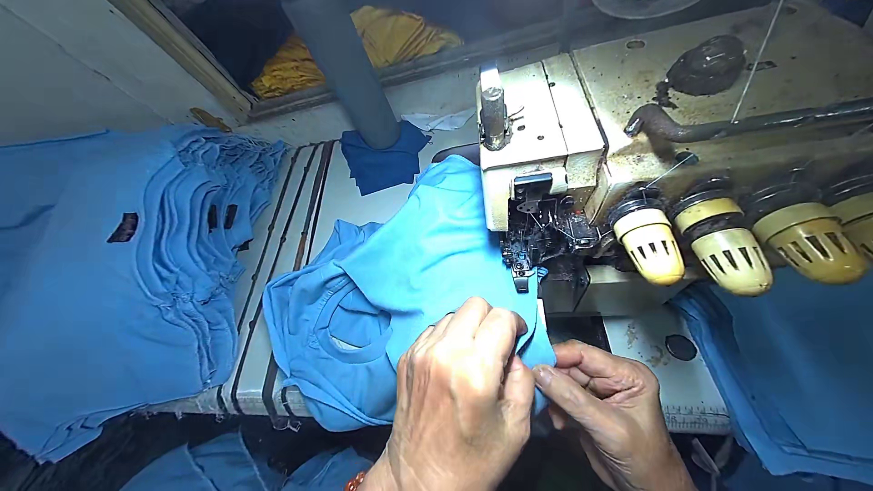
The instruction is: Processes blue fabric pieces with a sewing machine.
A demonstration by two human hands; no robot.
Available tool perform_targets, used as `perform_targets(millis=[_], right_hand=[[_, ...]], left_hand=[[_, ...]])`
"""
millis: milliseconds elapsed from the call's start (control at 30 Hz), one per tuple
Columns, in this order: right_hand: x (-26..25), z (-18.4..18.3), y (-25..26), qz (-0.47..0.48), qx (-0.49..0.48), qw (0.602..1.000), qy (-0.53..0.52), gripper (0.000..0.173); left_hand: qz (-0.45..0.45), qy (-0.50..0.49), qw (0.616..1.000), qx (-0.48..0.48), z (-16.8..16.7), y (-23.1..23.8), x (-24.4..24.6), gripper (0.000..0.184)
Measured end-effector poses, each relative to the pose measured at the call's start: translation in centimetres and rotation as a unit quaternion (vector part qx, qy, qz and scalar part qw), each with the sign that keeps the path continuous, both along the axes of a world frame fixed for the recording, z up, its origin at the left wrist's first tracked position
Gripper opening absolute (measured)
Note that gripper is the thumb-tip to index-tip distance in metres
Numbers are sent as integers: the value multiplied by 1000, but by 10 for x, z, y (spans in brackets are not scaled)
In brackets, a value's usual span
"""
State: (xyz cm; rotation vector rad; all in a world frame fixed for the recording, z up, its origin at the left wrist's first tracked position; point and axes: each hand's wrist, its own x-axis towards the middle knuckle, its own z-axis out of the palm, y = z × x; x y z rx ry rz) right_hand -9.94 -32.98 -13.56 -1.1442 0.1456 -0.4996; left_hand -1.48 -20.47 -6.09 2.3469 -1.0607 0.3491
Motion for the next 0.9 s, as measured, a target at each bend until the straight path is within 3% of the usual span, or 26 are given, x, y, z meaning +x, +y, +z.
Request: perform_targets(millis=[200, 400, 433, 533, 633, 900], right_hand=[[-6, 1, -2, 10, 55, 998, 10, 7], [-8, 9, -8, 85, 154, 981, 87, 28], [-9, 9, -9, 95, 152, 980, 89, 32], [-9, 1, -8, 66, 71, 993, 61, 12], [-9, -8, -6, 20, -30, 999, 23, 8], [-13, -8, -1, 44, -6, 999, -2, 31]], left_hand=[[-15, 0, 999, -35, -16, 14, -11, 16], [-21, -13, 998, -53, -22, 14, -7, 14], [-23, -12, 998, -56, -23, 14, -7, 14], [-29, -4, 997, -65, -23, 16, -6, 15], [-46, 12, 996, -77, -20, 19, -4, 14], [-95, -81, 991, -38, -16, 12, -2, 13]])
